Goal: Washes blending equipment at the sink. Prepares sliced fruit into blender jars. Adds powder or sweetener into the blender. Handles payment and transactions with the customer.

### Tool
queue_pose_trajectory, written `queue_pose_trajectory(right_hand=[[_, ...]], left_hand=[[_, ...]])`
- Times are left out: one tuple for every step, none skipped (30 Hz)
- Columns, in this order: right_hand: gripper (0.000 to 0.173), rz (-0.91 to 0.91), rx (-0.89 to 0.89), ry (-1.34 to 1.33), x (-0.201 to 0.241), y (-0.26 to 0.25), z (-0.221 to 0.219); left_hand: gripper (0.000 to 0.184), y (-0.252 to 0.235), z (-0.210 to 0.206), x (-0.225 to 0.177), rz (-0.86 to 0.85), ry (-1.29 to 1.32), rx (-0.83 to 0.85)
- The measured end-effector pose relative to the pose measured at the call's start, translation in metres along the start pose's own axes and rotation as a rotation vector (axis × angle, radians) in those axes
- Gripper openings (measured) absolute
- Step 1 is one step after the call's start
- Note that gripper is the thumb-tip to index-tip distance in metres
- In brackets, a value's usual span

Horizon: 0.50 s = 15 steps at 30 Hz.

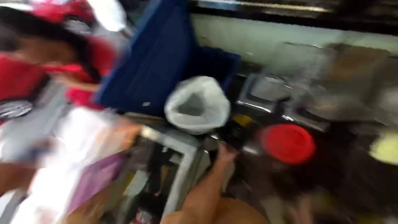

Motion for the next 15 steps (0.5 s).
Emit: queue_pose_trajectory(right_hand=[[0.048,-0.021,-0.083,-0.045,-0.010,-0.025,0.012],[0.051,-0.031,-0.116,-0.093,-0.012,-0.050,0.015],[0.054,-0.040,-0.113,-0.168,-0.014,-0.074,0.014],[0.058,-0.060,-0.112,-0.257,-0.020,-0.093,0.013],[0.060,-0.086,-0.136,-0.337,-0.027,-0.110,0.015],[0.061,-0.111,-0.162,-0.407,-0.034,-0.124,0.016],[0.063,-0.129,-0.189,-0.471,-0.039,-0.137,0.018],[0.065,-0.132,-0.211,-0.531,-0.041,-0.148,0.017],[0.064,-0.130,-0.231,-0.575,-0.040,-0.157,0.016],[0.065,-0.126,-0.243,-0.593,-0.039,-0.165,0.014],[0.066,-0.124,-0.255,-0.583,-0.039,-0.171,0.013],[0.064,-0.130,-0.261,-0.565,-0.040,-0.177,0.015],[0.062,-0.139,-0.248,-0.551,-0.040,-0.184,0.016],[0.061,-0.146,-0.214,-0.540,-0.040,-0.190,0.016],[0.062,-0.146,-0.163,-0.543,-0.038,-0.197,0.014]], left_hand=[[0.053,-0.015,0.011,0.006,0.011,-0.058,-0.018],[0.055,-0.032,0.014,0.008,0.016,-0.097,-0.017],[0.058,-0.047,0.015,0.009,0.012,-0.122,-0.017],[0.061,-0.059,0.018,0.011,0.013,-0.124,-0.013],[0.064,-0.070,0.022,0.014,0.016,-0.113,-0.011],[0.066,-0.078,0.025,0.018,0.028,-0.100,-0.005],[0.067,-0.085,0.026,0.024,0.040,-0.101,0.012],[0.069,-0.090,0.025,0.030,0.051,-0.106,0.038],[0.070,-0.095,0.024,0.036,0.054,-0.121,0.055],[0.069,-0.100,0.025,0.040,0.045,-0.132,0.049],[0.067,-0.106,0.025,0.044,0.027,-0.138,0.028],[0.065,-0.112,0.023,0.047,0.008,-0.136,0.005],[0.063,-0.117,0.020,0.047,-0.013,-0.123,-0.016],[0.061,-0.124,0.018,0.045,-0.039,-0.106,-0.029],[0.060,-0.130,0.017,0.042,-0.065,-0.080,-0.036]])
Point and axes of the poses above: each hand's wrist, its own y-axis away from the middle knuckle, its own z-axis out of the back of the hand, x = y × z, the point moved 10 cm from there along -y, towards the middle knuckle, and after that the axes turned 6 degrees about y, right-handed, at the moved point
